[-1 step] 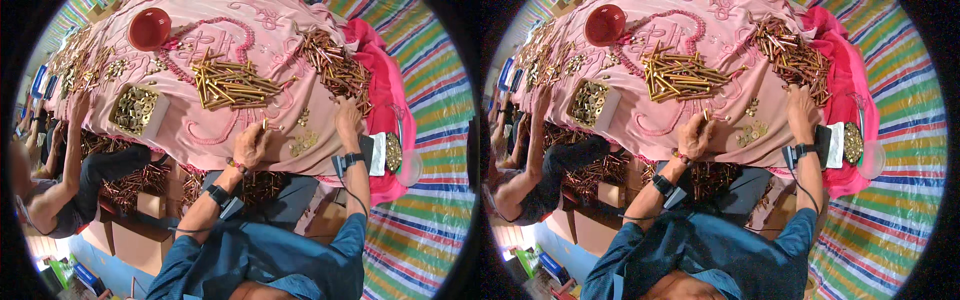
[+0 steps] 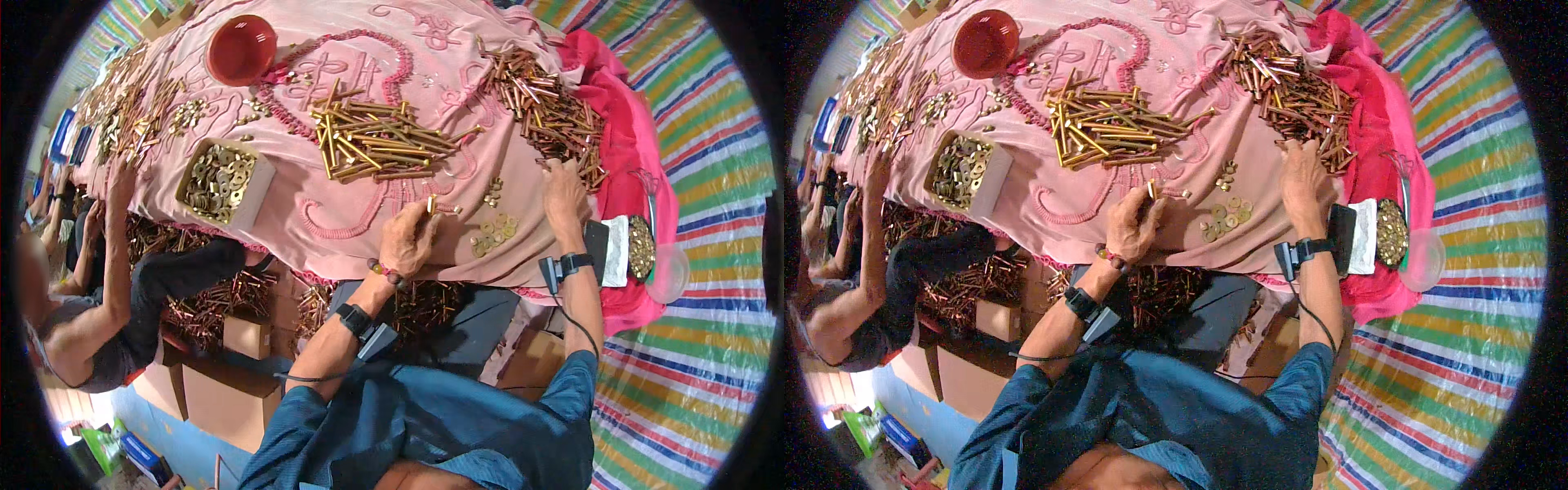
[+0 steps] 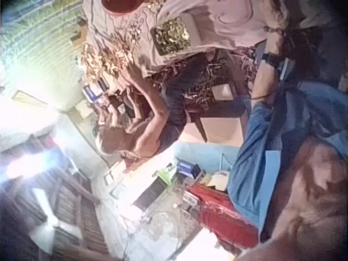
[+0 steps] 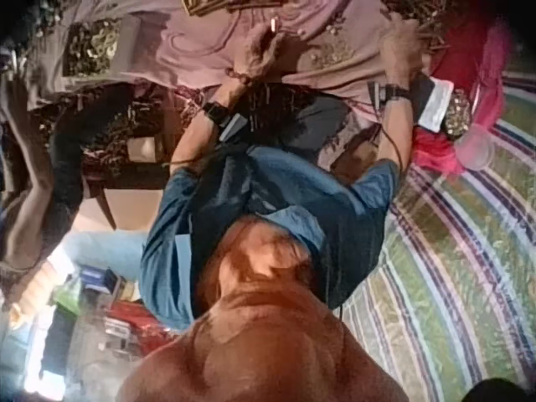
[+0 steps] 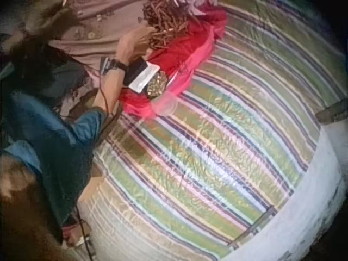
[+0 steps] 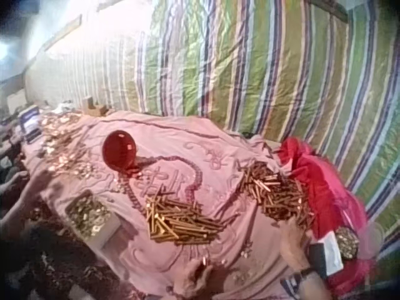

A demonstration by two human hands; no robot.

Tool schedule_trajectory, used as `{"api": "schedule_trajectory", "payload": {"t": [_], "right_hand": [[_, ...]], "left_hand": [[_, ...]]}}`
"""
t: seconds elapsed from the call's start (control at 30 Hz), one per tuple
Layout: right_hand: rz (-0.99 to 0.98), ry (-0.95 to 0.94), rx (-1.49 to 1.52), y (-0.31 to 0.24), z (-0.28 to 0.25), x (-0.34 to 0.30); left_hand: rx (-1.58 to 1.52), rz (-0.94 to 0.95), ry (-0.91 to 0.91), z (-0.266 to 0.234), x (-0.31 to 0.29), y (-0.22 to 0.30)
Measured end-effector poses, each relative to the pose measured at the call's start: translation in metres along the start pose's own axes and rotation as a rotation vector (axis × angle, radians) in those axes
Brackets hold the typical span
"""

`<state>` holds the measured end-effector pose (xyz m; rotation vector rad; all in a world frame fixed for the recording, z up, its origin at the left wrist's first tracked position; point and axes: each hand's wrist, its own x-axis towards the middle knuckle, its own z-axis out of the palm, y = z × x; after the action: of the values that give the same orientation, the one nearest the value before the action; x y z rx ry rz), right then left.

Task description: Assembling metal bolts with washers and nuts.

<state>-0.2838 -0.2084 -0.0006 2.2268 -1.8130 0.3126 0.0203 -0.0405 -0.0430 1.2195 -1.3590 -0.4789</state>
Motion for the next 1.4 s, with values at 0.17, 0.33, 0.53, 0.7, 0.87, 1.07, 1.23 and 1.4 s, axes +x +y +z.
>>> {"api": "schedule_trajectory", "payload": {"t": [0.17, 0.33, 0.53, 0.7, 0.87, 1.07, 1.23, 1.4], "right_hand": [[0.138, 0.070, 0.485, -0.041, -0.040, -0.027], [0.328, -0.002, 0.487, -0.059, -0.082, -0.059], [0.525, -0.083, 1.039, -0.020, -0.029, -0.097], [0.241, -0.167, 0.621, -0.002, -0.045, -0.111], [-0.038, -0.219, 0.215, -0.026, -0.078, -0.122], [0.225, -0.111, 0.712, -0.047, -0.078, -0.113], [0.338, -0.154, 0.985, -0.069, -0.081, -0.103], [0.340, -0.197, 0.944, -0.058, -0.062, -0.099]], "left_hand": [[0.048, -0.054, -0.050, -0.004, 0.000, 0.003], [-0.016, -0.142, -0.082, 0.001, -0.002, -0.001], [-0.067, -0.196, -0.066, 0.004, -0.003, 0.002], [0.001, -0.138, -0.074, 0.001, -0.004, -0.008], [0.007, -0.100, -0.052, 0.001, -0.003, -0.001], [0.013, -0.053, -0.055, 0.001, -0.001, -0.001], [0.013, -0.123, -0.039, 0.000, -0.001, 0.004], [-0.020, -0.180, -0.037, 0.004, -0.003, -0.002]]}}
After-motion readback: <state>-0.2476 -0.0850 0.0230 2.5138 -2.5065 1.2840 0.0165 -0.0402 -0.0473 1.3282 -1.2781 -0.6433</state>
